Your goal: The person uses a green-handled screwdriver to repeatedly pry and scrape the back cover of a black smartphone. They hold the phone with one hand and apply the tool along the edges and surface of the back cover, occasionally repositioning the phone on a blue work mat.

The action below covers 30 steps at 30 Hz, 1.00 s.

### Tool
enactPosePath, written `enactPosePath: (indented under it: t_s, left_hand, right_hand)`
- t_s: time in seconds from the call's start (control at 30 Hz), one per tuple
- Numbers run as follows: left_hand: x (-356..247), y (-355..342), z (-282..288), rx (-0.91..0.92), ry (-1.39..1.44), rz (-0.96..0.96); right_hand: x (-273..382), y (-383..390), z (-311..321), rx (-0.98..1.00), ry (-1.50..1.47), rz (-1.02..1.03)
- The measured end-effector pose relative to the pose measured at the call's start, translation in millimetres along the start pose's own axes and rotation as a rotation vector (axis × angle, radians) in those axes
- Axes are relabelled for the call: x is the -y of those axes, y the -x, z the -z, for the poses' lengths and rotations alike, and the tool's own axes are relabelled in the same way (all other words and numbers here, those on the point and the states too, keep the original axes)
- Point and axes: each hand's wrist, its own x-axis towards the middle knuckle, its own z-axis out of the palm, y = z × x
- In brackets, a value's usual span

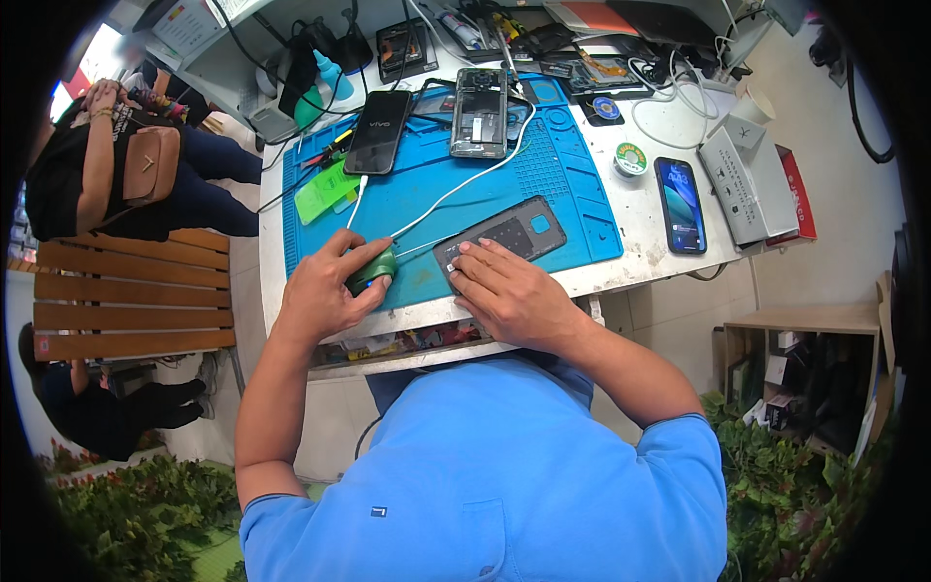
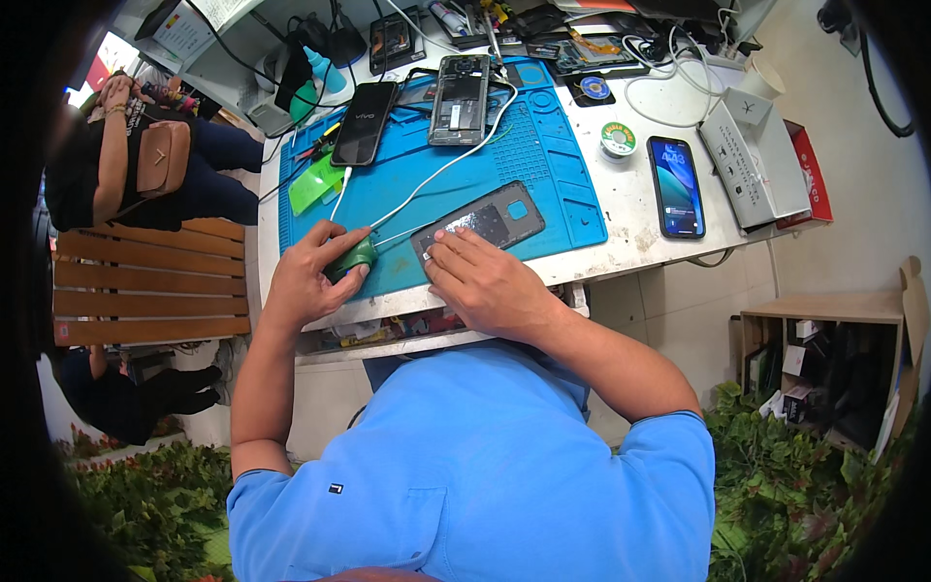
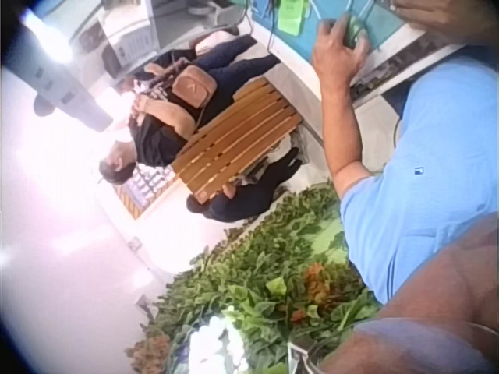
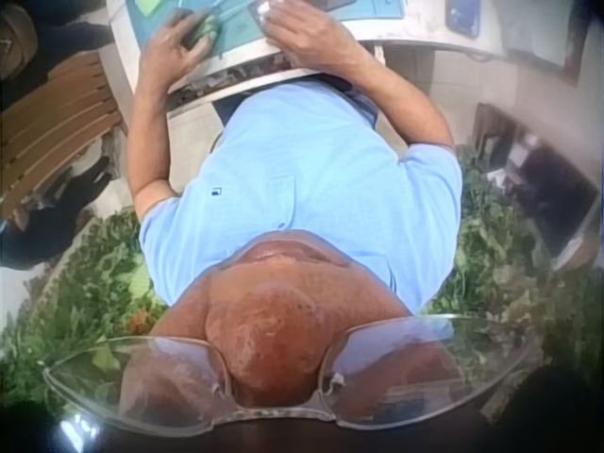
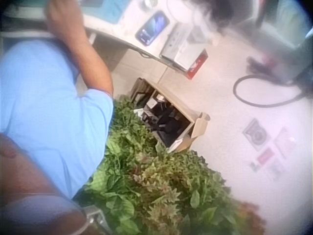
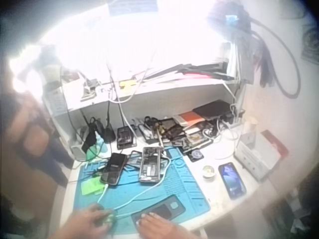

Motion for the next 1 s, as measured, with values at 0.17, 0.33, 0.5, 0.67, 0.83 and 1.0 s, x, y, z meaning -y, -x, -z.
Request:
enactPosePath:
  t_s: [0.17, 0.33, 0.5, 0.67, 0.83, 1.0]
  left_hand:
    - [9.5, 6.2, 5.0, 0.000, -0.016, -0.012]
    - [17.5, 8.1, 14.5, 0.055, -0.027, -0.003]
    - [17.6, -6.0, 16.1, 0.073, -0.027, -0.021]
    - [19.2, -18.3, 17.2, 0.078, -0.070, -0.067]
    - [18.5, -31.7, 19.7, 0.088, -0.062, -0.129]
    - [19.2, -31.4, 18.4, 0.092, -0.059, -0.135]
  right_hand:
    - [-0.9, 1.9, -2.4, -0.006, -0.010, 0.003]
    - [-0.9, 1.1, -1.1, -0.002, -0.004, 0.007]
    - [-1.7, 3.1, -2.9, -0.004, -0.003, 0.009]
    - [-2.5, 3.4, -4.1, -0.008, 0.007, 0.012]
    - [-1.6, 3.8, -3.9, -0.009, 0.008, 0.007]
    - [-1.3, 2.8, -3.2, -0.010, 0.001, 0.010]
